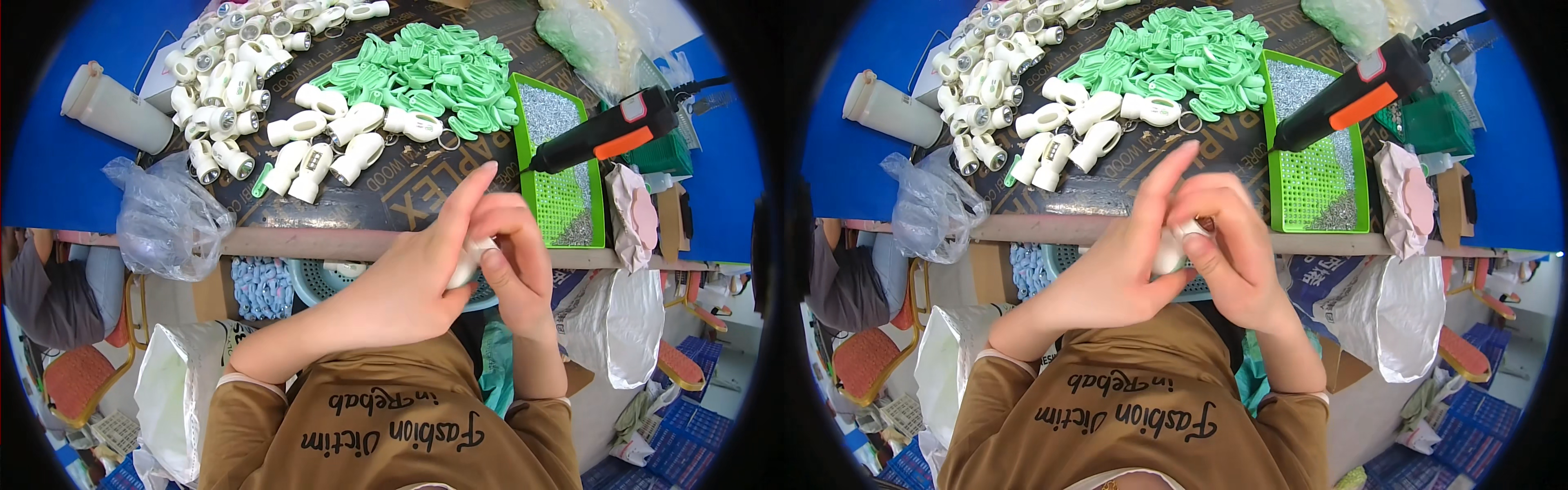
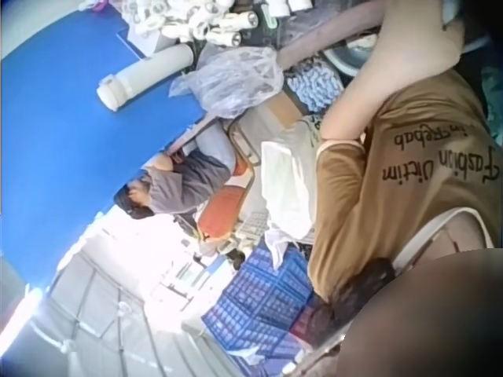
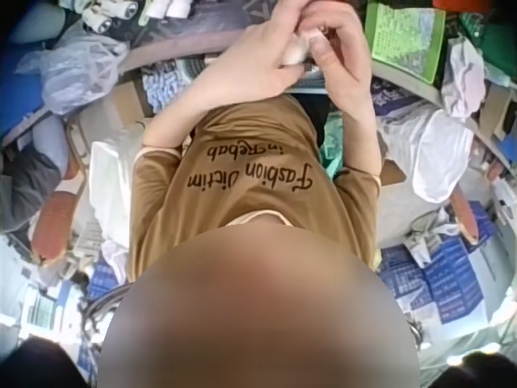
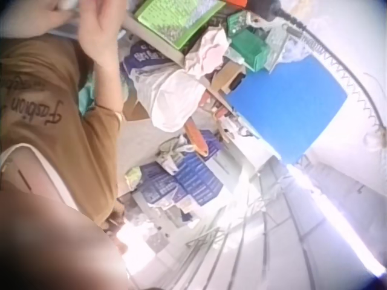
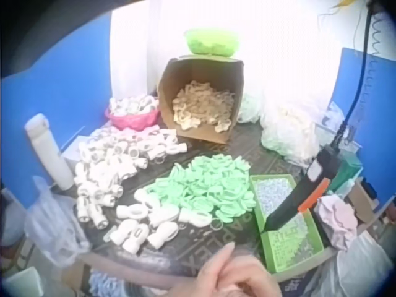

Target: Assembling small plastic flashlights using an electric screwdriver.

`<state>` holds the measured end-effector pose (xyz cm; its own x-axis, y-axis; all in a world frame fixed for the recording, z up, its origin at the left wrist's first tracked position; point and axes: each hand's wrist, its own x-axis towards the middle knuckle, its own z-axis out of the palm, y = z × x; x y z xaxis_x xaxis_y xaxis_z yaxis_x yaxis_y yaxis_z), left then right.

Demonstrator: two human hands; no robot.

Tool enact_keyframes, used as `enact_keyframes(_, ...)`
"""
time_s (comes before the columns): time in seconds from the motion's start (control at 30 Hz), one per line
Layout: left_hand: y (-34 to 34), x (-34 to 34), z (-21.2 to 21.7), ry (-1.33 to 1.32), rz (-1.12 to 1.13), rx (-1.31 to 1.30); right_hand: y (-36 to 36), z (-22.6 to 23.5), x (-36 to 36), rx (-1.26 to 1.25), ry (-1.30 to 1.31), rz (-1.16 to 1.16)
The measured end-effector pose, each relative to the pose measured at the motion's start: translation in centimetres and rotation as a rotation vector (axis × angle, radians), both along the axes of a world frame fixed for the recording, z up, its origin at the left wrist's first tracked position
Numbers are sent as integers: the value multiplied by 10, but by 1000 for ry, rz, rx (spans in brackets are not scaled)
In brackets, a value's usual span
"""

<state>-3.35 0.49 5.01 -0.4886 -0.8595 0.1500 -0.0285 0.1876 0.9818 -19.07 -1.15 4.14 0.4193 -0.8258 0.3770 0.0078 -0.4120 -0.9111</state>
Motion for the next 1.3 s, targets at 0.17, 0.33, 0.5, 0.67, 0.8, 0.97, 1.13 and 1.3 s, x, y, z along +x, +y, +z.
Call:
enact_keyframes(0.17,11,5,-5,-261,314,-525,16,-2,-10,229,-61,-59)
enact_keyframes(0.33,13,2,-9,-239,412,-807,25,-3,-5,99,-158,9)
enact_keyframes(0.5,20,8,-2,-336,400,-680,26,-14,-6,106,-204,21)
enact_keyframes(0.67,44,26,-22,-469,184,-336,39,-35,-30,284,168,235)
enact_keyframes(0.8,49,41,-76,-757,24,-194,47,-66,-34,-46,886,176)
enact_keyframes(0.97,46,48,-68,-742,88,-330,23,-75,-27,-80,949,102)
enact_keyframes(1.13,0,55,-7,-614,100,-342,35,-41,-18,-264,589,315)
enact_keyframes(1.3,-88,39,-24,-837,278,-804,15,-17,-46,-597,185,-376)
